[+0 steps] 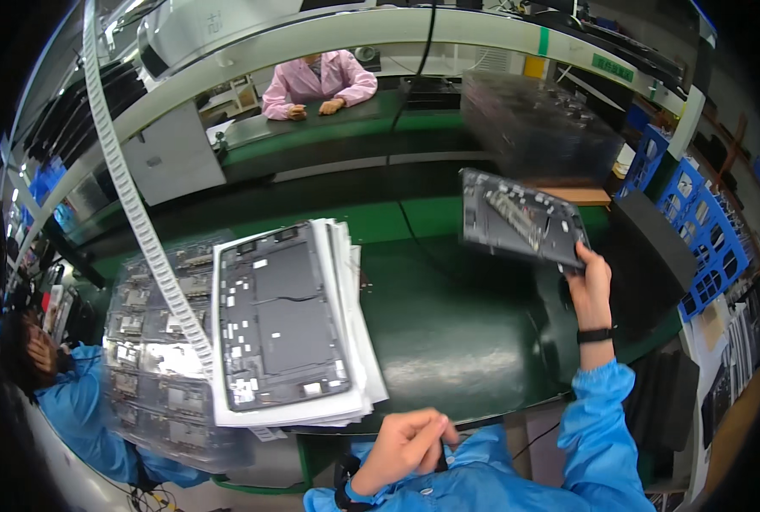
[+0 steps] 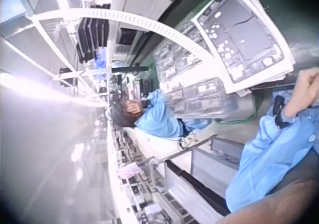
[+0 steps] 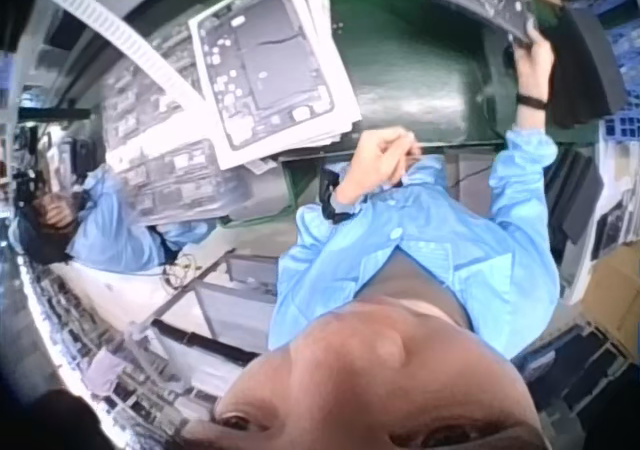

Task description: The worker is assembling electronic tablets by inserting PCBs into chassis, applying labels, and scanning components for tracking.

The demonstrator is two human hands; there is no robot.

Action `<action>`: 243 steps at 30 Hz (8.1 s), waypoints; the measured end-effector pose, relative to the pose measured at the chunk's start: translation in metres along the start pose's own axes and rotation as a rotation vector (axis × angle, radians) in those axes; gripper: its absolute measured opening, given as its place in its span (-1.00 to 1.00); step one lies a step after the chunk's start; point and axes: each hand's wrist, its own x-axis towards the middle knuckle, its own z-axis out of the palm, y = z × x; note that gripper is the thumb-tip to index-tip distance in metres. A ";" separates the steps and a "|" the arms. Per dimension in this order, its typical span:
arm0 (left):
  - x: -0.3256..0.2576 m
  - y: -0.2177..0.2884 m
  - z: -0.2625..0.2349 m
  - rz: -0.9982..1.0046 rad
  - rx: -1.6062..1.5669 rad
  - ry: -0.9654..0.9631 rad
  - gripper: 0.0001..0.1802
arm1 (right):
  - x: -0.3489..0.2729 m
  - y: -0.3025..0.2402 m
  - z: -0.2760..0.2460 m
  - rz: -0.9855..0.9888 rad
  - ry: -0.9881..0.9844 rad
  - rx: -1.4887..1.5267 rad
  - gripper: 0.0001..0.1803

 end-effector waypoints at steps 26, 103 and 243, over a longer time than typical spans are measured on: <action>-0.072 -0.039 -0.052 0.040 0.214 0.293 -0.71 | -0.092 -0.015 0.108 -0.692 -0.173 -0.857 -0.58; -0.197 0.041 -0.079 0.333 1.475 1.167 -0.75 | -0.368 0.092 0.208 -0.457 -1.325 -0.528 -0.90; 0.087 -0.056 0.150 0.503 1.969 0.909 -0.62 | -0.109 -0.061 -0.052 0.173 -0.397 -0.465 -0.91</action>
